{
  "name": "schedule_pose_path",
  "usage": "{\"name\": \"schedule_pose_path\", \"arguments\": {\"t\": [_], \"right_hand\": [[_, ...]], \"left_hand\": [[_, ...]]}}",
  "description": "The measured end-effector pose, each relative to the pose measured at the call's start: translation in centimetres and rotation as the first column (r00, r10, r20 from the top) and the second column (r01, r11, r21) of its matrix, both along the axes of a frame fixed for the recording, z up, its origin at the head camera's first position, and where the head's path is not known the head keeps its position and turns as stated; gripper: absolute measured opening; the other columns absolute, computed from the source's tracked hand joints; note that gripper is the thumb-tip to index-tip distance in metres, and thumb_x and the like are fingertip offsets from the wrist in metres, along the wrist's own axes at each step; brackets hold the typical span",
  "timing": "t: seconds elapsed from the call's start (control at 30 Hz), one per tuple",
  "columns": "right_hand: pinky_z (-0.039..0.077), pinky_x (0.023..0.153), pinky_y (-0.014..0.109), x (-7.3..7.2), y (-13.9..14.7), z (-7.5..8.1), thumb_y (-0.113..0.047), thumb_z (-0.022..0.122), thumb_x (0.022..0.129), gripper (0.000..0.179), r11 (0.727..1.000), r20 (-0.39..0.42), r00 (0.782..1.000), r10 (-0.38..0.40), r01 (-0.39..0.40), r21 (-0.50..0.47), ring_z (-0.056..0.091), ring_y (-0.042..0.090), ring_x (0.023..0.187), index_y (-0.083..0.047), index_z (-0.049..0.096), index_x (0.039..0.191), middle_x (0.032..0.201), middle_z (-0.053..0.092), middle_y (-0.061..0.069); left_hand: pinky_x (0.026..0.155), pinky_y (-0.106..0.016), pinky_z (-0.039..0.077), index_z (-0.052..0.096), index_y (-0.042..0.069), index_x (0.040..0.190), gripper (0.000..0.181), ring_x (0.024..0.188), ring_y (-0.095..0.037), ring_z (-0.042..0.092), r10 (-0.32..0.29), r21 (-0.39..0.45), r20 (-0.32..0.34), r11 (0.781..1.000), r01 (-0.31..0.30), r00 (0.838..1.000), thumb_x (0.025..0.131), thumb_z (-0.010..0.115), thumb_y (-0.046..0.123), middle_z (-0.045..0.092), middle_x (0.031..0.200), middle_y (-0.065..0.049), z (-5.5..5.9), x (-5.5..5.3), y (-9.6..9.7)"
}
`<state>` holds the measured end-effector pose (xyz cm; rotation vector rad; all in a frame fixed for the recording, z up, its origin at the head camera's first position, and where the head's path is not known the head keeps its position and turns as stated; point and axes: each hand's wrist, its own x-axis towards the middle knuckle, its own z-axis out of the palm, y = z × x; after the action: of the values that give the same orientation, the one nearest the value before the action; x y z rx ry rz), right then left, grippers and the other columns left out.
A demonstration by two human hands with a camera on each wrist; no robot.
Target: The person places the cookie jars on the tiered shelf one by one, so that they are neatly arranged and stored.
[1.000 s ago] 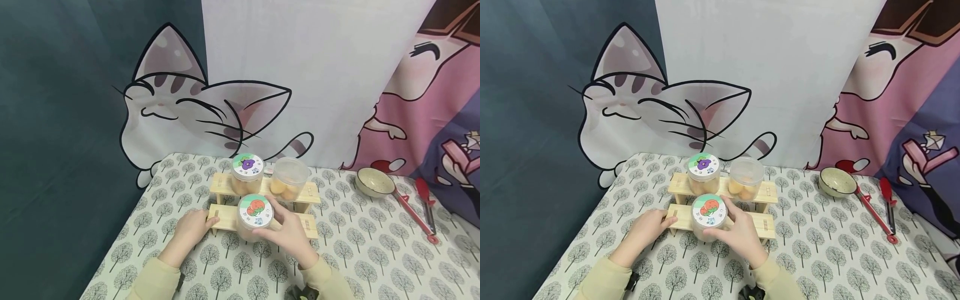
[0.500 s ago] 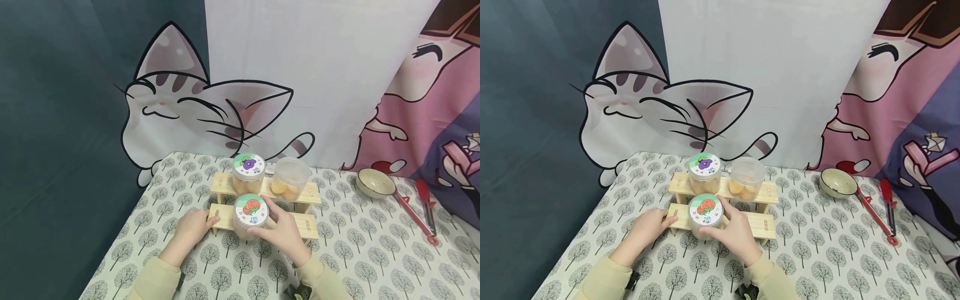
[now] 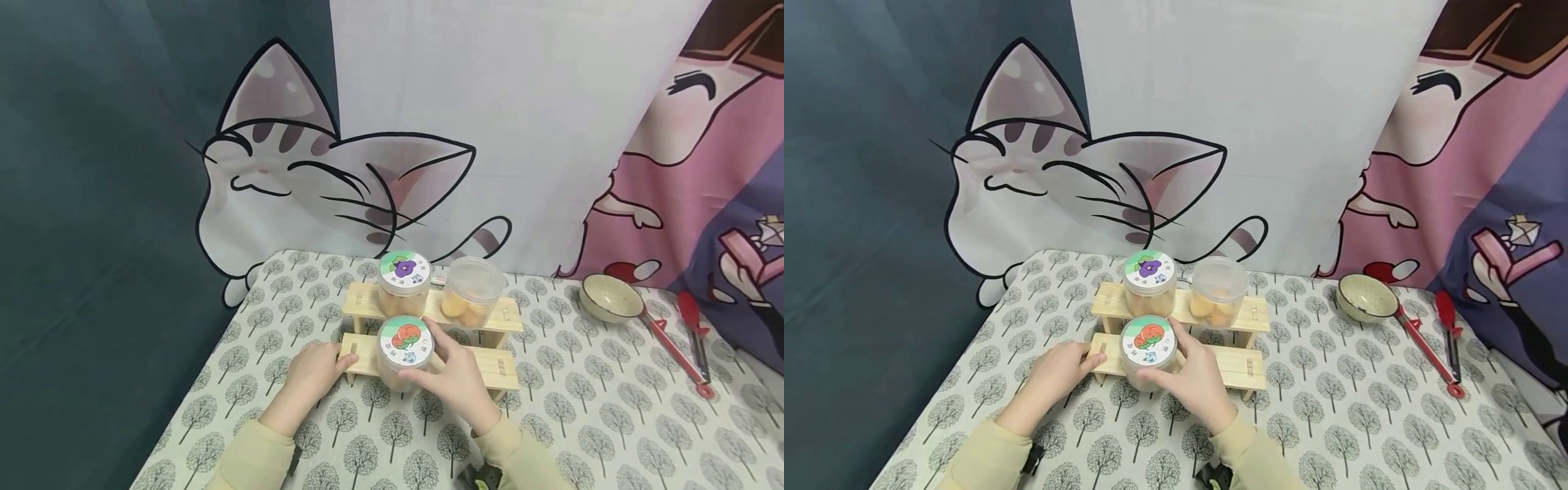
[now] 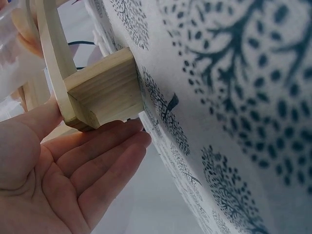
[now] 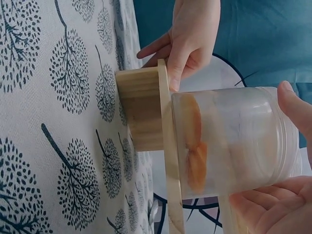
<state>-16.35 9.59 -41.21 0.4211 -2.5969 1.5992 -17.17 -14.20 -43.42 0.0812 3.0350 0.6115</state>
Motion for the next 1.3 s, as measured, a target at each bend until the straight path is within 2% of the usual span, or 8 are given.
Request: {"name": "schedule_pose_path", "arguments": {"t": [0.33,0.57,0.73,0.93,1.03,1.1,1.2,1.3], "right_hand": [[0.039,0.102,0.045,0.0,-0.2,0.2,-0.042,0.087,0.062,0.101,0.999,-0.015,1.000,-0.003,0.004,0.041,0.050,0.031,0.126,-0.006,0.039,0.143,0.139,0.050,0.010],[0.032,0.108,0.042,0.1,0.7,0.7,-0.046,0.084,0.064,0.102,0.999,-0.027,1.000,0.005,-0.004,0.048,0.043,0.018,0.132,-0.011,0.035,0.146,0.145,0.042,-0.002],[0.035,0.104,0.050,0.7,2.3,0.8,-0.036,0.083,0.072,0.084,0.999,-0.099,0.995,-0.003,0.008,0.054,0.047,0.025,0.129,-0.013,0.042,0.143,0.143,0.046,0.002],[0.041,0.098,0.054,1.1,5.2,0.5,-0.023,0.072,0.084,0.059,0.990,-0.224,0.975,-0.013,0.043,0.133,0.054,0.035,0.120,-0.007,0.050,0.136,0.135,0.054,0.009],[0.040,0.097,0.057,1.1,7.2,0.3,-0.023,0.068,0.087,0.055,0.979,-0.236,0.970,-0.052,0.096,0.180,0.056,0.037,0.116,-0.005,0.049,0.136,0.134,0.055,0.013],[0.040,0.095,0.060,1.1,8.8,0.2,-0.024,0.068,0.088,0.054,0.966,-0.233,0.969,-0.080,0.133,0.220,0.056,0.040,0.115,-0.005,0.050,0.136,0.133,0.055,0.016],[0.038,0.094,0.064,1.2,11.4,0.2,-0.028,0.066,0.089,0.057,0.937,-0.213,0.970,-0.114,0.176,0.300,0.053,0.045,0.116,-0.010,0.047,0.139,0.134,0.052,0.021],[0.033,0.095,0.068,1.2,13.7,0.2,-0.035,0.067,0.088,0.065,0.899,-0.201,0.968,-0.151,0.219,0.380,0.044,0.049,0.123,-0.014,0.040,0.144,0.141,0.045,0.023]], "left_hand": [[0.052,-0.031,0.041,0.067,0.011,0.085,0.029,0.057,-0.015,0.049,-0.003,0.006,-0.003,1.000,0.003,1.000,0.089,0.063,0.040,0.061,0.069,-0.003,0.2,-0.1,-0.3],[0.052,-0.032,0.042,0.067,0.011,0.084,0.030,0.058,-0.017,0.051,0.006,-0.009,-0.003,1.000,-0.006,1.000,0.089,0.063,0.040,0.062,0.071,-0.004,0.2,-0.2,-0.4],[0.052,-0.033,0.043,0.067,0.010,0.087,0.030,0.059,-0.018,0.052,0.011,-0.019,0.025,1.000,-0.010,1.000,0.090,0.061,0.039,0.063,0.074,-0.007,0.4,-0.3,-0.5],[0.050,-0.032,0.042,0.068,0.009,0.091,0.032,0.058,-0.018,0.052,0.039,-0.038,0.043,0.999,-0.038,0.998,0.090,0.062,0.040,0.064,0.075,-0.008,0.6,-0.1,-0.8],[0.055,-0.039,0.049,0.065,0.002,0.111,0.048,0.069,-0.028,0.063,0.035,-0.073,0.000,0.997,-0.035,0.999,0.089,0.063,0.044,0.068,0.089,-0.018,0.4,0.1,-1.0],[0.068,-0.047,0.053,0.055,-0.003,0.127,0.063,0.089,-0.037,0.065,0.036,-0.075,-0.025,0.996,-0.038,0.999,0.088,0.063,0.046,0.065,0.108,-0.024,0.3,0.2,-1.2],[0.091,-0.055,0.046,0.037,-0.005,0.141,0.080,0.118,-0.044,0.052,0.037,-0.045,-0.054,0.998,-0.039,0.998,0.087,0.062,0.049,0.049,0.134,-0.027,0.3,0.4,-1.7],[0.100,-0.060,0.036,0.030,-0.001,0.145,0.084,0.129,-0.047,0.039,0.005,-0.035,-0.108,0.999,-0.009,0.994,0.087,0.063,0.050,0.037,0.143,-0.028,0.4,0.4,-2.2]]}}
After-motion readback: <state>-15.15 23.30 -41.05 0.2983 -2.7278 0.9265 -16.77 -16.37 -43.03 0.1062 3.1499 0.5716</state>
